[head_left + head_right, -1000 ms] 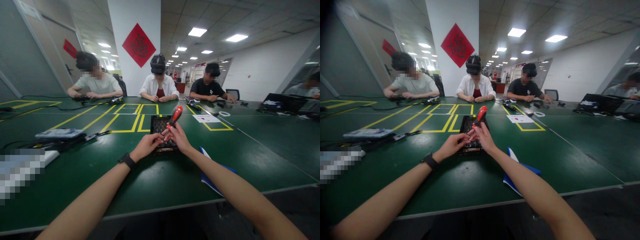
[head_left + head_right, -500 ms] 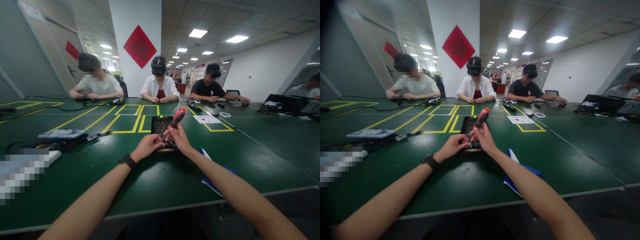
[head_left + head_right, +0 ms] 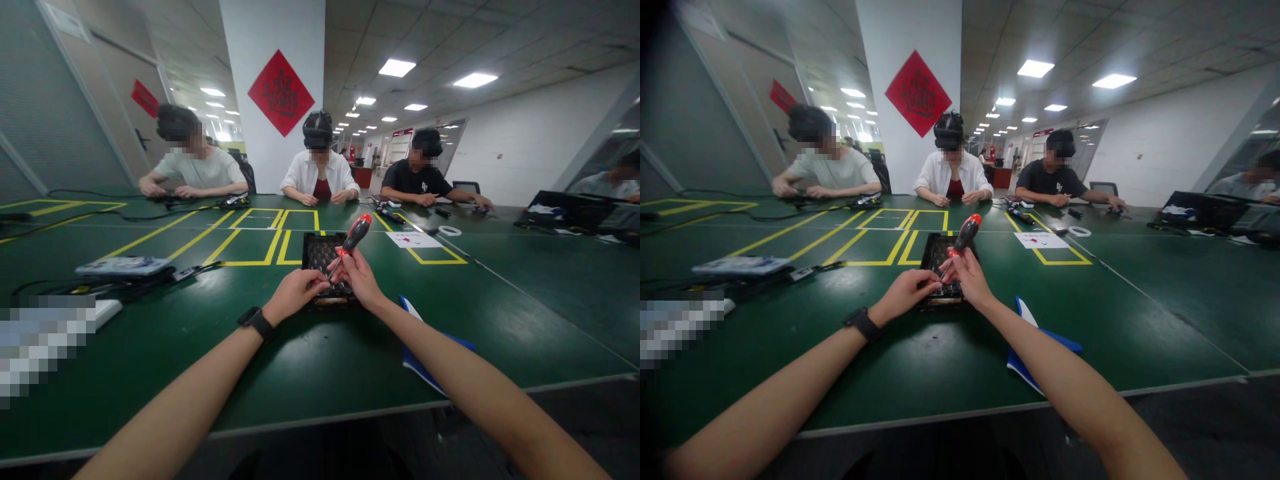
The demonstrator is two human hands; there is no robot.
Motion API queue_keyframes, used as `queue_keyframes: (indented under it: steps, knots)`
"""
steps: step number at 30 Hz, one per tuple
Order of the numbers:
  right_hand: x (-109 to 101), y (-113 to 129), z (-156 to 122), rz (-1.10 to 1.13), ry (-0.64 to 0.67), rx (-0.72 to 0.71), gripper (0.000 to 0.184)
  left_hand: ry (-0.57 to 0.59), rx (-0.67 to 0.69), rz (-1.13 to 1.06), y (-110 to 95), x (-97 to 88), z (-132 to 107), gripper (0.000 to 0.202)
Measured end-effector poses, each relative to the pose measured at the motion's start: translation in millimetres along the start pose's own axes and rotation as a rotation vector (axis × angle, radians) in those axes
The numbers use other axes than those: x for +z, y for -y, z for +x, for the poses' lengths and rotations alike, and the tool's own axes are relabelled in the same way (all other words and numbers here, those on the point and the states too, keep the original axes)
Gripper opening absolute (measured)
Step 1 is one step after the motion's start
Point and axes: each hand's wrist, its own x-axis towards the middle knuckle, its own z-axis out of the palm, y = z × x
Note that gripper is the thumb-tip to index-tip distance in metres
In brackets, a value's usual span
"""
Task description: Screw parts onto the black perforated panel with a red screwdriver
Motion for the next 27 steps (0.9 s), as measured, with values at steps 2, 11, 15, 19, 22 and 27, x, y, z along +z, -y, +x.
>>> queue_keyframes:
  steps: [2,11,15,19,22,27]
  knots:
    - [0.5,0.5,0.1,-0.003,-0.014,0.000,0.032,-0.026,-0.017,0.015,-0.1,0.5,-0.2,0.029]
    - [1.4,3.8,-1.5,-0.034,0.016,-0.003,0.032,0.004,-0.002,0.015,1.4,0.5,1.4,0.029]
    - [0.4,3.9,-2.3,0.002,0.015,0.009,0.035,0.029,0.029,0.019,0.8,-0.4,2.9,0.028]
    - [-1.1,3.5,-1.9,0.034,0.021,0.039,0.037,0.049,0.045,-0.015,0.6,-0.8,3.2,0.026]
    - [-1.5,3.4,-0.7,0.048,0.004,0.056,0.036,0.035,0.035,-0.032,0.4,-0.6,2.4,0.026]
    - [-1.0,2.9,0.0,0.036,-0.012,0.047,0.034,0.012,-0.036,-0.079,-0.3,2.1,1.7,0.027]
